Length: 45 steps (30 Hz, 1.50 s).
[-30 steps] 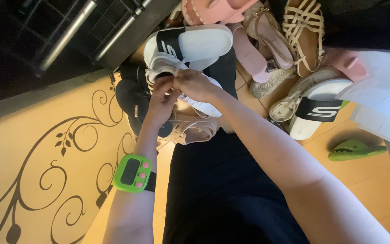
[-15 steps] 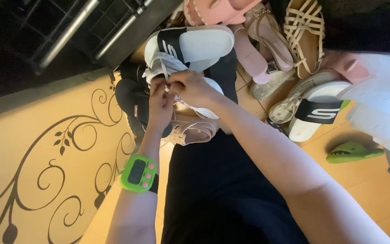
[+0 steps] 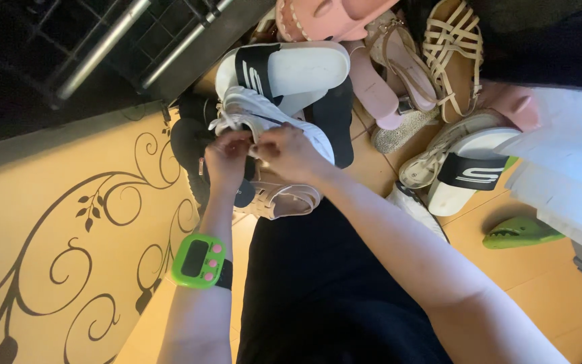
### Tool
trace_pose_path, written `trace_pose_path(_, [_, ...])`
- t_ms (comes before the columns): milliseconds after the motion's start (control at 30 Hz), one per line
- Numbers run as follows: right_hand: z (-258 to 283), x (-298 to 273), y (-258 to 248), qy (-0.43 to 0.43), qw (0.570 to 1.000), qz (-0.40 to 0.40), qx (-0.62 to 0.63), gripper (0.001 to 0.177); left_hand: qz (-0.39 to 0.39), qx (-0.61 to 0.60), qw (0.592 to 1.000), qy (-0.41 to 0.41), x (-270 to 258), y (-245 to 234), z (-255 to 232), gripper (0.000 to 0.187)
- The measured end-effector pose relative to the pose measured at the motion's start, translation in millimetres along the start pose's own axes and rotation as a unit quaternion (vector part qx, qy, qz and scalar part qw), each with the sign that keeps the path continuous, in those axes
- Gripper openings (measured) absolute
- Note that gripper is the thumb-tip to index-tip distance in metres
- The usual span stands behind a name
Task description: Organize shoes by putting them on a rack and tying laces.
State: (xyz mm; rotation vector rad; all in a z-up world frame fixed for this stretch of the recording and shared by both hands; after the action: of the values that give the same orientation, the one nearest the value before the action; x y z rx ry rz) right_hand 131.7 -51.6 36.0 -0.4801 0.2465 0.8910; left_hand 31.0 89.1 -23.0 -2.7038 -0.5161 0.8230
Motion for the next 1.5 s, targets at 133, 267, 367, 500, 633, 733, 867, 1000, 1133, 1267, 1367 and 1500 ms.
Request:
trace_pose_path(133, [25.9, -17.5, 4.0, -0.096, 0.995, 0.004, -0.007, 0.009, -0.061, -0.073, 0.995, 0.009, 2.9, -3.4, 6.3, 0.019])
trace_pose_path(267, [52.1, -24.2, 4.5, -0.165, 0.985, 0.04, -0.028, 0.009, -0.13, -0.012, 0.991, -0.005, 2.8, -8.6, 6.1, 0.018])
trace_pose_path(367, [56.0, -25.7, 13.5, -0.158, 0.986, 0.047, -0.021, 0.008, -0.141, 0.006, 0.99, 0.021, -0.1, -6.9, -4.9, 0.018])
trace_pose_path(500, [51.3, -15.3, 31.3, -0.066, 0.995, 0.041, -0.059, 0.01, -0.136, 0.017, 0.991, -0.007, -3.9, -4.5, -7.2, 0.019])
trace_pose_path(633, [21.7, -8.6, 38.1, 0.055, 0.991, 0.046, -0.108, 0.014, -0.098, -0.099, 0.99, -0.012, -4.4, 10.0, 7.1, 0.017])
trace_pose_path(733, [6.9, -2.9, 30.2, 0.09, 0.995, 0.049, -0.018, 0.017, -0.107, -0.039, 0.994, 0.01, -3.1, 5.3, 1.5, 0.018])
trace_pose_path(867, [-12.3, -3.6, 26.8, 0.06, 0.986, 0.088, 0.129, 0.018, -0.107, 0.02, 0.994, 0.025, 2.0, 1.3, -21.7, 0.025])
trace_pose_path(1000, [-20.5, 1.1, 28.2, 0.1, 0.991, 0.085, -0.025, 0.014, -0.102, 0.015, 0.994, -0.022, 0.6, 8.1, -23.8, 0.014])
trace_pose_path(1133, [-4.0, -4.1, 11.9, 0.082, 0.986, 0.136, 0.054, 0.019, -0.109, 0.009, 0.994, -0.011, 6.4, 7.8, -6.5, 0.011])
trace_pose_path(1267, [-37.6, -15.9, 32.3, 0.071, 0.968, 0.177, 0.164, 0.02, -0.1, -0.042, 0.994, -0.012, 4.8, 10.1, 0.1, 0.015])
trace_pose_path(1367, [-27.1, -6.7, 24.6, 0.014, 0.986, 0.149, 0.079, 0.019, -0.108, 0.033, 0.993, -0.013, 3.6, 15.1, 3.7, 0.01])
trace_pose_path(1500, [8.3, -2.1, 4.3, 0.017, 0.978, 0.163, 0.126, 0.018, -0.082, -0.132, 0.988, -0.008, -0.5, 22.6, 16.9, 0.013])
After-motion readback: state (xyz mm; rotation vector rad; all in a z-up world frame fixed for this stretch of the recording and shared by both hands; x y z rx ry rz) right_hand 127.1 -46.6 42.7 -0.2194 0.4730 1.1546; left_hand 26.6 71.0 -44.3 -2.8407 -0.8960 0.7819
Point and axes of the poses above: each hand's wrist, its own x-axis towards the middle knuckle, its own y-axis out of the palm, z = x × y, the point moved 7 cm from there along x, towards the middle knuckle, and after that the axes turned 1 degree about -z, right-handed, at the moved point
